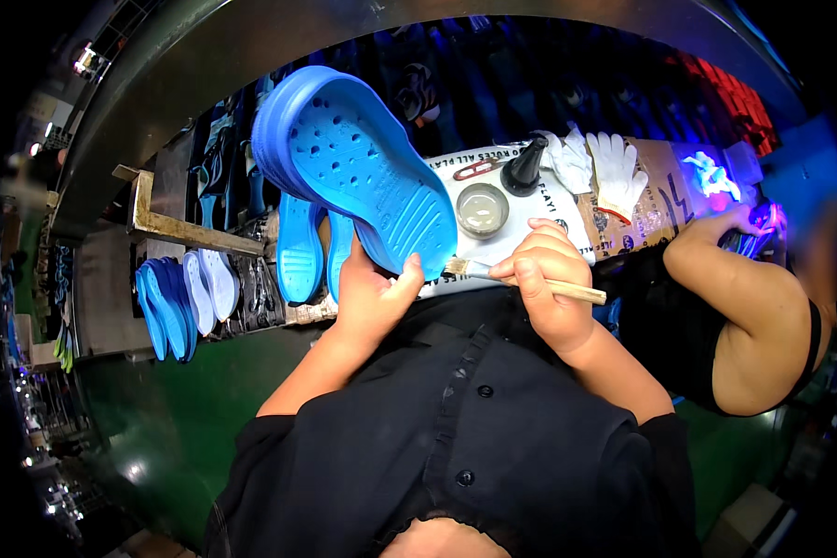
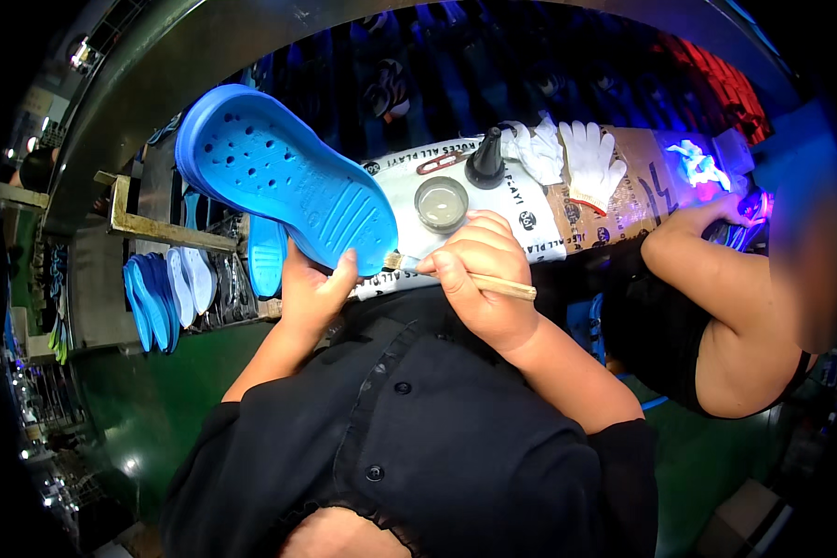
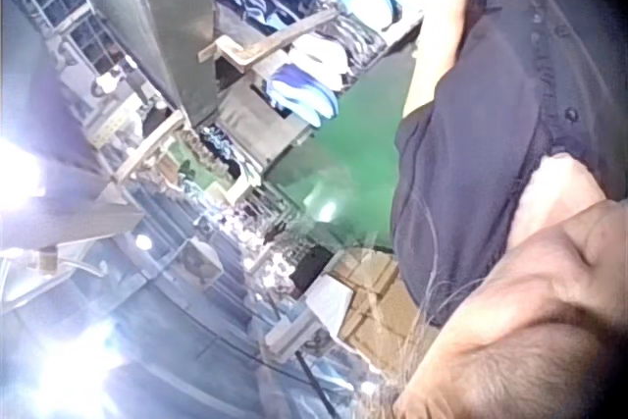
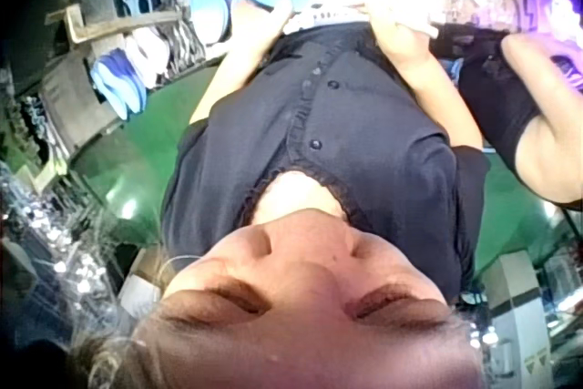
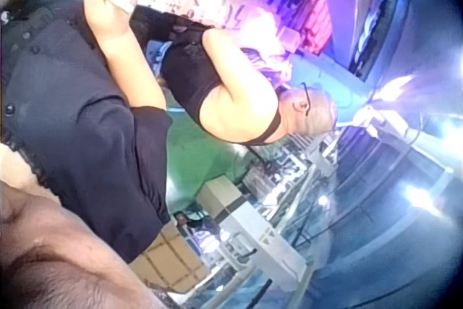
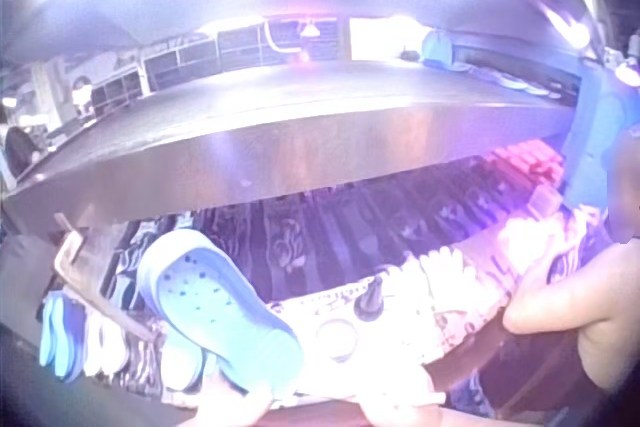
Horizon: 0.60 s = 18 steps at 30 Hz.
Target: The person applies adhesive to the inner edges and surfaces of blue shoe soles using a brush dipped in a container of liquid, then places the soles onto a conveyor belt.
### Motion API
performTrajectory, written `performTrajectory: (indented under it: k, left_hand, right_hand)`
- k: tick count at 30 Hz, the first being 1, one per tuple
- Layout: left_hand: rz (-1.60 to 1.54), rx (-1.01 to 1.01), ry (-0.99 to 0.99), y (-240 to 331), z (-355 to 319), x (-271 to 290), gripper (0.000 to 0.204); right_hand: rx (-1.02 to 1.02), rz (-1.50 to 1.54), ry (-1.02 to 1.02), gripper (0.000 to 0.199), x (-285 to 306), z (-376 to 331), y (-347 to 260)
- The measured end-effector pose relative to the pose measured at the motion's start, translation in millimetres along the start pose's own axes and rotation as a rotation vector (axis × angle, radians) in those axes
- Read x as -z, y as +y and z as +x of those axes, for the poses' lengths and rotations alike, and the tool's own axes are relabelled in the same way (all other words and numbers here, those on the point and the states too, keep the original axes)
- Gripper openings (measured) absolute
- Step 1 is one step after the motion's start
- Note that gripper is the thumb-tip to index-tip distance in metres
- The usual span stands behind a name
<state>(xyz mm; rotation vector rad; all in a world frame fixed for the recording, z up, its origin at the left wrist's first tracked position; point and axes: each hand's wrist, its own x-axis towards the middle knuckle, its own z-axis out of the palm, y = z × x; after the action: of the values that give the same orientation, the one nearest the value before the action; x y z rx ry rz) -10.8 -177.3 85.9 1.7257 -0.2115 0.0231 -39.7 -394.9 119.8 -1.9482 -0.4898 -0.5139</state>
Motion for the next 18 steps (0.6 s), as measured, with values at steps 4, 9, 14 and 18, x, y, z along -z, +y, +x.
performTrajectory:
  k: [4,9,14,18]
  left_hand:
    - [-0.033,-0.020,0.036,9.6,-0.8,-1.8,0.053]
    - [0.005,-0.040,0.042,7.1,-2.5,1.2,0.051]
    - [0.019,-0.036,0.028,7.7,-3.7,0.4,0.050]
    - [0.024,-0.061,0.025,7.8,-4.4,-2.7,0.049]
  right_hand:
    - [0.021,-0.069,-0.022,0.023,-5.2,-0.4,1.0]
    - [-0.035,-0.098,-0.017,0.023,1.5,-1.2,-0.6]
    - [-0.017,-0.081,-0.013,0.020,3.8,1.0,-4.8]
    - [0.098,-0.130,-0.063,0.015,-3.7,3.2,-3.8]
